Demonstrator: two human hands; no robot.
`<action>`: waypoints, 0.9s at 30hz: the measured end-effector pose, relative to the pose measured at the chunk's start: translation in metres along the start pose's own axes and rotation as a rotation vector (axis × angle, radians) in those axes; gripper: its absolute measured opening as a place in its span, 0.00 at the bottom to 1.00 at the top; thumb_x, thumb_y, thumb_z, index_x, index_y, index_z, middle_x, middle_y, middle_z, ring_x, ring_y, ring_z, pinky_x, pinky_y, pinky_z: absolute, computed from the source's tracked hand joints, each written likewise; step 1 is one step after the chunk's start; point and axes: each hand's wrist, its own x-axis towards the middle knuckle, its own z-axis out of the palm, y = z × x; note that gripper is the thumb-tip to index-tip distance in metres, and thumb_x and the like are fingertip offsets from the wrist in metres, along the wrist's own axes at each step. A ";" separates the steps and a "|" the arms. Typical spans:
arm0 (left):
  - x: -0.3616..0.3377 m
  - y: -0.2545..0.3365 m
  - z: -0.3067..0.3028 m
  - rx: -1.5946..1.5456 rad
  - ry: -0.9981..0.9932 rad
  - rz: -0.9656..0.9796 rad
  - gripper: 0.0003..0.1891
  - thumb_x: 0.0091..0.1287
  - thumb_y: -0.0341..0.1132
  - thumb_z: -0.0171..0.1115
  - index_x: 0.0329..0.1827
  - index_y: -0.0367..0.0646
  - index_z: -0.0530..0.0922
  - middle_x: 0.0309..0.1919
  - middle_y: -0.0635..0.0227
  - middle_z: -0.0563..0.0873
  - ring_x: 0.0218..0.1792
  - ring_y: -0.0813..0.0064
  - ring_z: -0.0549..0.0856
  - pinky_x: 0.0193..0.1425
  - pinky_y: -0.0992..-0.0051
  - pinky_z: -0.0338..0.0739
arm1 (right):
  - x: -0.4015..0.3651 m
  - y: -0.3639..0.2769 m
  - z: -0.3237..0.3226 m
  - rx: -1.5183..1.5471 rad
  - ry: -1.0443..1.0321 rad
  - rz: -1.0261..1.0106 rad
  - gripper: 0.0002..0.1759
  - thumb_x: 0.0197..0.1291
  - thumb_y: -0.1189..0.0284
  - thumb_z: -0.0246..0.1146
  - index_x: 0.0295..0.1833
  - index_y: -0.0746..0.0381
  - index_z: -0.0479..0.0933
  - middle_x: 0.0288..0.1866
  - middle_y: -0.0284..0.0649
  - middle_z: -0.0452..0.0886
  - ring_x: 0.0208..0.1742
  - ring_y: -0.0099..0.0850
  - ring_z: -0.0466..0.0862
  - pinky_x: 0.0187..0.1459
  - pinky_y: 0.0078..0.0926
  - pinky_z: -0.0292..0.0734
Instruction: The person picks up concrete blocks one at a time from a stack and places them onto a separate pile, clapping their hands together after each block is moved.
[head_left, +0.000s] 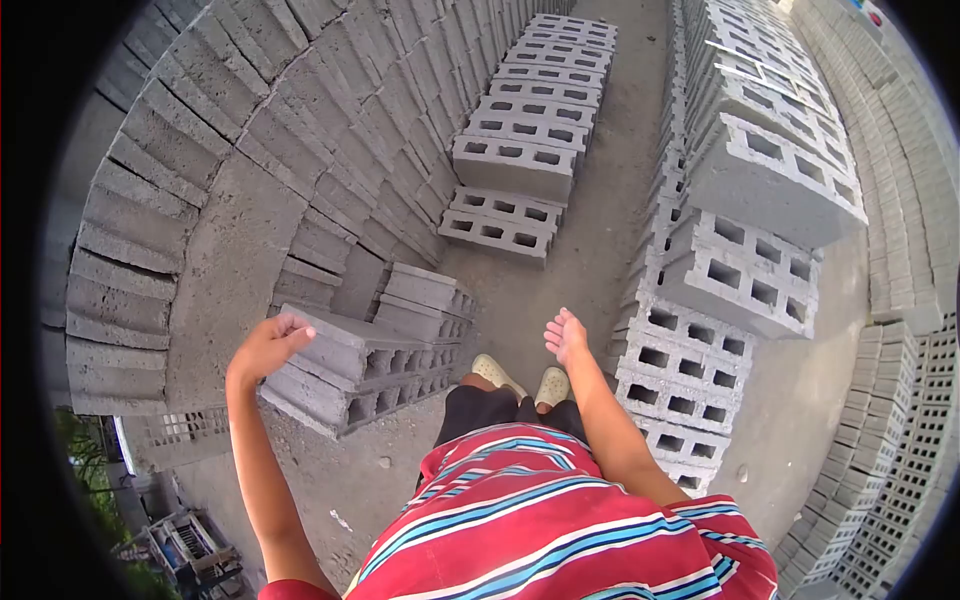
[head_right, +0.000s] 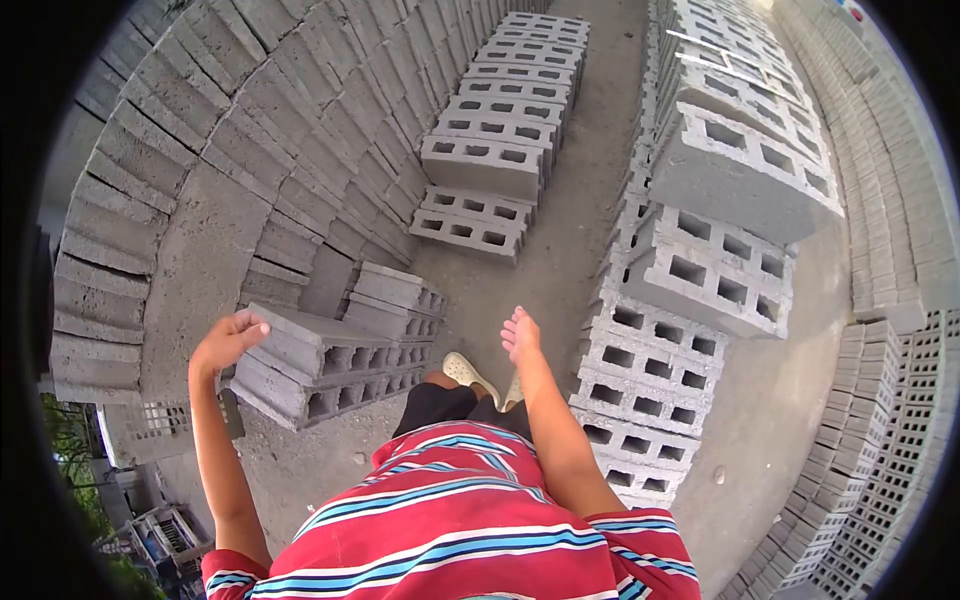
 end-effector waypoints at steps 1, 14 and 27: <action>-0.010 -0.008 0.004 -0.055 0.016 -0.014 0.15 0.58 0.44 0.59 0.36 0.38 0.77 0.26 0.73 0.77 0.30 0.83 0.72 0.35 0.79 0.68 | -0.001 0.005 0.004 -0.012 -0.013 0.001 0.31 0.58 0.53 0.51 0.60 0.63 0.62 0.58 0.47 0.69 0.55 0.44 0.70 0.56 0.45 0.59; -0.043 -0.118 -0.006 -0.350 0.458 0.004 0.15 0.63 0.42 0.54 0.40 0.38 0.75 0.32 0.76 0.75 0.37 0.85 0.71 0.42 0.82 0.66 | -0.088 0.022 0.123 -0.267 -0.314 -0.220 0.28 0.56 0.54 0.54 0.55 0.63 0.68 0.51 0.42 0.75 0.48 0.34 0.74 0.47 0.33 0.66; 0.018 -0.170 0.013 -0.212 0.430 0.077 0.34 0.65 0.57 0.39 0.54 0.30 0.68 0.53 0.45 0.72 0.56 0.52 0.69 0.61 0.64 0.60 | -0.169 0.150 0.273 -0.098 -0.439 -0.100 0.53 0.49 0.38 0.54 0.67 0.69 0.49 0.68 0.53 0.49 0.69 0.41 0.50 0.66 0.39 0.39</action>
